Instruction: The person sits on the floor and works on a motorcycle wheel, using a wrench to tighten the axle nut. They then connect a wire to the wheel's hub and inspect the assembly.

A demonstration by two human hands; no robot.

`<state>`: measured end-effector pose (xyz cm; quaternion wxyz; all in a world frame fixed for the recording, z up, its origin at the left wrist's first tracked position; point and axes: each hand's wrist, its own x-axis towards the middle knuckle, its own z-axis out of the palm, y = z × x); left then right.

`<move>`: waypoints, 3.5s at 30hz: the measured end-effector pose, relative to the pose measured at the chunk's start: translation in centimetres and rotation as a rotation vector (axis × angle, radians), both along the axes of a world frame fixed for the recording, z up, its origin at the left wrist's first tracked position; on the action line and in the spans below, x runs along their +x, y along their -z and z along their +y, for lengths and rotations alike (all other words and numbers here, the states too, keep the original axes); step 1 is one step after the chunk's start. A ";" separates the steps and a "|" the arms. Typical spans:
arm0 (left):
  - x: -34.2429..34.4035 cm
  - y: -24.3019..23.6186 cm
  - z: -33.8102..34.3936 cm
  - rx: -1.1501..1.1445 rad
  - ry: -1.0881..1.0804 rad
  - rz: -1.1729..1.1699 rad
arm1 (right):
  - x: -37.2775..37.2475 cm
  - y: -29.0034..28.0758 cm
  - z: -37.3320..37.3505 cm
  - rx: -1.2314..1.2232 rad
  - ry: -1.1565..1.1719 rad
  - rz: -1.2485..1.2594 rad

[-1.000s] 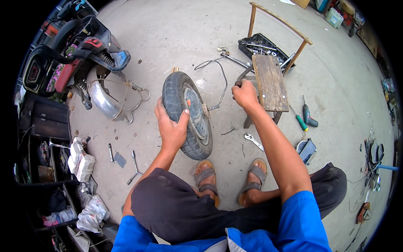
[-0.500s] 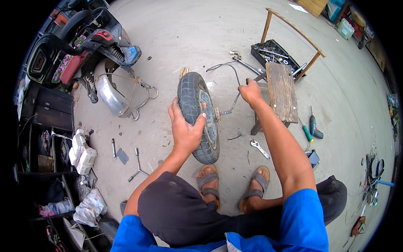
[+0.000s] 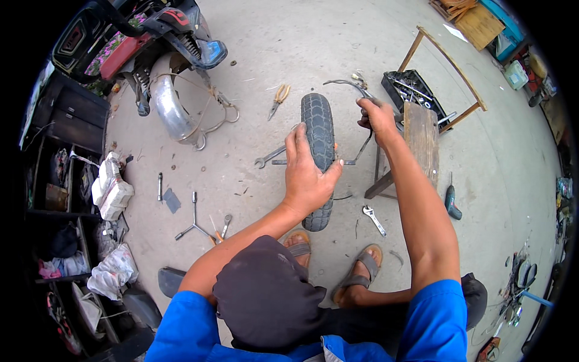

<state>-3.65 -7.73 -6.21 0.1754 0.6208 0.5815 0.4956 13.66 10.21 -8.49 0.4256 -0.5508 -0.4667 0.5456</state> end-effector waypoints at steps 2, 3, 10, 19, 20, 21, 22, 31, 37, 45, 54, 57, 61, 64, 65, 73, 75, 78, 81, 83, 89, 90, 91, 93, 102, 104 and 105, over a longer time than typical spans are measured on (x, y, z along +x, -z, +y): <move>0.3 -0.1 0.0 -0.005 -0.023 0.033 | 0.7 -1.7 -0.5 0.041 -0.002 0.085; 0.3 -0.1 0.0 -0.007 -0.033 0.049 | 1.2 -2.5 -0.9 0.061 0.000 0.127; -0.3 -0.5 -0.5 -0.095 -0.035 -0.009 | 3.3 -7.3 -5.1 0.244 -0.079 0.154; -0.9 -0.3 -0.8 -0.035 -0.032 -0.025 | 6.0 -16.3 -6.0 0.380 -0.243 0.456; -0.9 -0.2 -0.8 -0.038 -0.027 -0.034 | 6.3 -16.8 -6.5 0.387 -0.278 0.455; -0.9 -0.1 -0.7 -0.041 -0.022 -0.042 | 6.6 -17.3 -6.8 0.394 -0.314 0.455; -0.8 -0.2 -0.7 -0.038 -0.018 -0.052 | 6.9 -17.9 -7.1 0.418 -0.356 0.435; -1.9 -0.5 -1.2 -0.030 -0.059 -0.075 | 7.0 -20.7 -9.8 0.627 -0.340 0.341; -3.2 -0.2 -1.6 -0.042 -0.086 -0.045 | 7.6 -23.9 -10.2 0.725 -0.302 0.423; -3.5 0.0 -1.6 -0.026 -0.109 0.048 | 8.0 -29.2 -9.7 0.754 -0.021 0.449; -5.1 -0.1 -1.7 -0.117 0.003 0.027 | 12.4 -28.9 -12.5 0.428 -0.274 0.307; -6.9 -2.4 -1.3 -0.243 0.072 0.171 | 11.5 -28.2 -14.9 0.428 -0.155 0.113; -7.0 -5.9 -0.3 -0.350 0.126 0.346 | 13.1 -27.1 -15.9 0.488 -0.060 0.152; -7.1 -7.3 0.6 -0.408 0.125 0.393 | 14.1 -26.1 -16.4 0.526 0.017 0.250; -7.1 -7.7 0.9 -0.430 0.122 0.417 | 14.5 -25.7 -16.4 0.537 0.036 0.281; -6.6 -8.1 2.3 -0.433 0.173 0.428 | 16.5 -23.1 -17.8 0.608 0.021 0.469; -5.9 -8.6 2.6 -0.484 0.180 0.453 | 17.0 -22.7 -17.8 0.616 0.008 0.553; -5.2 -8.3 3.3 -0.423 0.105 0.519 | 17.2 -22.0 -17.8 0.613 -0.008 0.637; -3.8 -8.4 3.5 -0.328 0.098 0.533 | 17.6 -21.3 -17.5 0.609 0.000 0.682; -3.2 -8.2 3.8 -0.272 0.119 0.553 | 17.9 -21.1 -17.6 0.626 -0.006 0.699; -1.4 -7.8 4.4 -0.059 0.282 0.750 | 17.5 -20.8 -17.7 0.644 -0.055 0.750; -1.4 -7.7 5.0 -0.031 0.383 0.764 | 17.1 -21.0 -17.7 0.649 -0.068 0.752; -1.3 -7.6 5.3 -0.004 0.484 0.777 | 16.7 -21.2 -17.8 0.644 -0.059 0.742; -0.7 -7.5 5.0 -0.169 0.538 0.748 | 16.2 -21.3 -18.2 0.629 -0.027 0.722; -2.3 -6.2 4.4 -0.316 0.608 0.694 | 16.2 -21.2 -18.8 0.622 -0.036 0.714; -2.6 -6.3 3.8 -0.314 0.660 0.618 | 16.1 -21.3 -18.9 0.622 -0.040 0.720; -2.7 -6.5 3.6 -0.309 0.687 0.584 | 16.0 -21.3 -19.0 0.623 -0.044 0.724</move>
